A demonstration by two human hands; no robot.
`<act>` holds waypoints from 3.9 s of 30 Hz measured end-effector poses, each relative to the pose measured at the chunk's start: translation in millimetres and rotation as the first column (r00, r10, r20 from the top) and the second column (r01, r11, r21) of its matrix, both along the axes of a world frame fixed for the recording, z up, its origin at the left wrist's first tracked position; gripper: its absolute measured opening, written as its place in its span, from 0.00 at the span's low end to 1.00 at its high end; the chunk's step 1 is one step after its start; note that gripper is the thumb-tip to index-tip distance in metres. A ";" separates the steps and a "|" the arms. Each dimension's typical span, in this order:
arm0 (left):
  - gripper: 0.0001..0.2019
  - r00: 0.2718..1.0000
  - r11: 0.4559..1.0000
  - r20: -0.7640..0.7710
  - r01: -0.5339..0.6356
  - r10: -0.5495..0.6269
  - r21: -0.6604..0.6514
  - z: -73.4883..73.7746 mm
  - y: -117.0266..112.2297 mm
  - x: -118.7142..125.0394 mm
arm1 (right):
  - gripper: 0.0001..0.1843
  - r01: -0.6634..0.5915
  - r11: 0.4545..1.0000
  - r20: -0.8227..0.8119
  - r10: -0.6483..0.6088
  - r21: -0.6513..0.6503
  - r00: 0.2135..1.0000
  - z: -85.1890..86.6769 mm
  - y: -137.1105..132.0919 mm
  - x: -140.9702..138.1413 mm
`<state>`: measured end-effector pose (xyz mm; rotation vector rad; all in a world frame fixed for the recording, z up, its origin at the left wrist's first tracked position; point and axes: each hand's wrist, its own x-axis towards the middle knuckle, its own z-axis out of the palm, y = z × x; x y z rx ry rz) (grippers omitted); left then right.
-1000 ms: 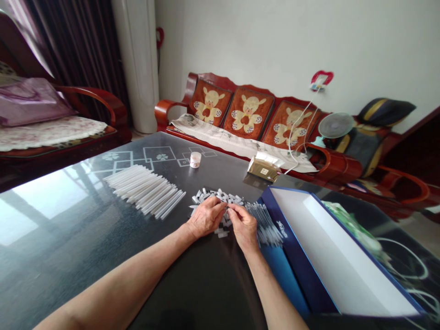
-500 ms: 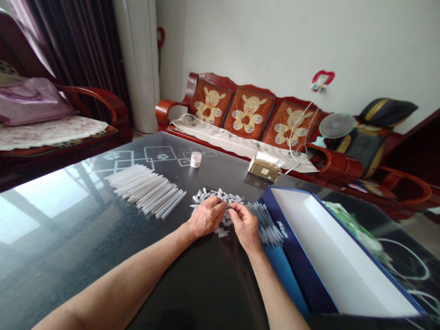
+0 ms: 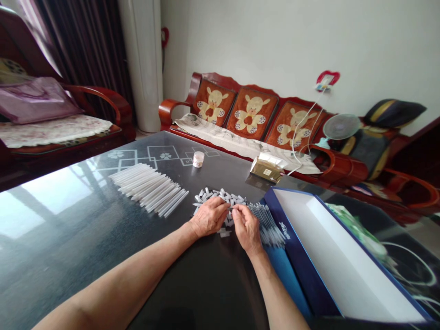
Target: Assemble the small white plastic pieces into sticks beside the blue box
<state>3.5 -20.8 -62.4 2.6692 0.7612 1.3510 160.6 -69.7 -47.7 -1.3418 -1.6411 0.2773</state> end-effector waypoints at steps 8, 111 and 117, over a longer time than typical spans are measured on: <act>0.12 0.999 0.999 -0.032 0.039 -0.040 -0.012 2.1 -2.7 0.1 | 0.09 -0.010 0.994 0.130 -0.004 0.110 0.992 -2.8 0.6 1.0; 0.17 0.645 0.491 0.689 0.505 0.331 -0.709 16.0 11.1 2.5 | 0.11 -0.054 0.988 0.060 0.046 0.148 0.997 -0.8 -2.0 -5.6; 0.17 0.548 0.477 0.737 0.563 0.396 -0.675 12.2 28.3 -5.5 | 0.07 -0.222 0.973 0.197 0.206 0.062 0.958 9.2 -8.5 -3.2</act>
